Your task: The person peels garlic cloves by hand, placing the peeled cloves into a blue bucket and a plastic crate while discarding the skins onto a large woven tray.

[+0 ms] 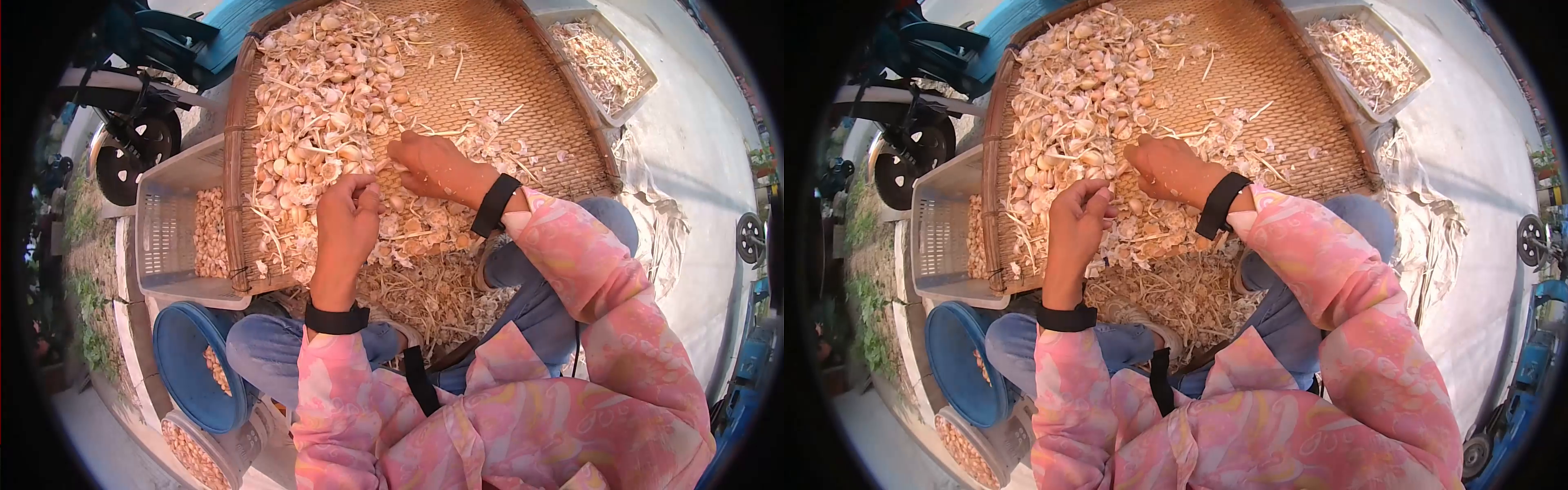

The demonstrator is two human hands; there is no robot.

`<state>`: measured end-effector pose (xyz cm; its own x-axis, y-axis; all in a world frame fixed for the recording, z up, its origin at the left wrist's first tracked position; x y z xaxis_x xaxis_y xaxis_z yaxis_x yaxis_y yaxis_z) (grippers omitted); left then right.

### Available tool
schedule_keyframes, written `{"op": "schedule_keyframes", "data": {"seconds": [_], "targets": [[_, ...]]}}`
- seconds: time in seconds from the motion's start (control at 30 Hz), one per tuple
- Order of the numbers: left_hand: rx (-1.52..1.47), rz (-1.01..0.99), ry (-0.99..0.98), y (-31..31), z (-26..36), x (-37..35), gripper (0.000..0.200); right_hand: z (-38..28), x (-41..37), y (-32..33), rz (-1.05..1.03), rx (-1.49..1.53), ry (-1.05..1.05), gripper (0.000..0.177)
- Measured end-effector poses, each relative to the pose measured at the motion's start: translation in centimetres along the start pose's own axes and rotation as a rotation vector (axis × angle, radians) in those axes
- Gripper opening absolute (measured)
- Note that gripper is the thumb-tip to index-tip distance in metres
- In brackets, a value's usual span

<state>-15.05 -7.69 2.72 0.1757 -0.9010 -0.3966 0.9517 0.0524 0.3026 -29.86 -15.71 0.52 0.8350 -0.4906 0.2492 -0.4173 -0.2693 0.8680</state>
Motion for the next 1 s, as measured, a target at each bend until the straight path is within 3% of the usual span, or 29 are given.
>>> {"op": "schedule_keyframes", "data": {"seconds": [0.07, 0.1, 0.23, 0.33, 0.43, 0.53, 0.73, 0.9, 1.0], "targets": [[-0.068, -0.001, 0.046, -0.4, -0.4, 0.0, 0.029, -0.5, 0.1, 0.4, 0.078, 0.083, 0.005, 0.025], [-0.085, -0.010, 0.065, -0.7, -0.3, -0.2, 0.033, -0.8, 0.4, 0.4, 0.073, 0.148, -0.103, 0.025], [-0.545, -0.085, 0.070, -2.3, -0.9, -0.6, 0.030, -3.3, 0.0, 0.8, 0.232, 0.517, -0.272, 0.030], [-0.704, -0.098, 0.064, -2.5, -1.1, -1.4, 0.029, -4.9, -0.3, 1.5, 0.293, 0.512, -0.225, 0.025], [-0.762, -0.089, 0.149, -1.6, -1.3, -2.3, 0.026, -6.1, 0.1, 1.6, 0.224, 0.447, -0.099, 0.025], [-0.782, -0.076, 0.144, -0.9, -2.2, -2.9, 0.024, -7.2, 0.1, 1.6, 0.176, 0.526, -0.038, 0.023], [-0.687, -0.093, 0.138, 0.8, -2.2, -4.3, 0.022, -7.7, -0.5, 1.7, 0.083, 0.189, 0.180, 0.019], [-0.446, -0.050, 0.176, 1.0, -1.5, -5.5, 0.018, -8.6, -1.2, 1.2, -0.017, 0.049, 0.132, 0.014], [-0.480, -0.035, 0.112, 0.2, -1.4, -5.8, 0.021, -8.9, -1.3, 1.1, 0.007, -0.024, 0.175, 0.013]]}}
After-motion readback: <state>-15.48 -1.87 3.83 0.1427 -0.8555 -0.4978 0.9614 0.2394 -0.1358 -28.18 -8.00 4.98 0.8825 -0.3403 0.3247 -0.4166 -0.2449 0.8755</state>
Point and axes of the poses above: each hand's wrist, its own x-axis towards the middle knuckle, its own y-axis out of the back of the hand, z = x × y, the point moved 3 cm from there along x, towards the middle knuckle, and after that the axes turned 13 degrees about y, right-handed, at the moved point
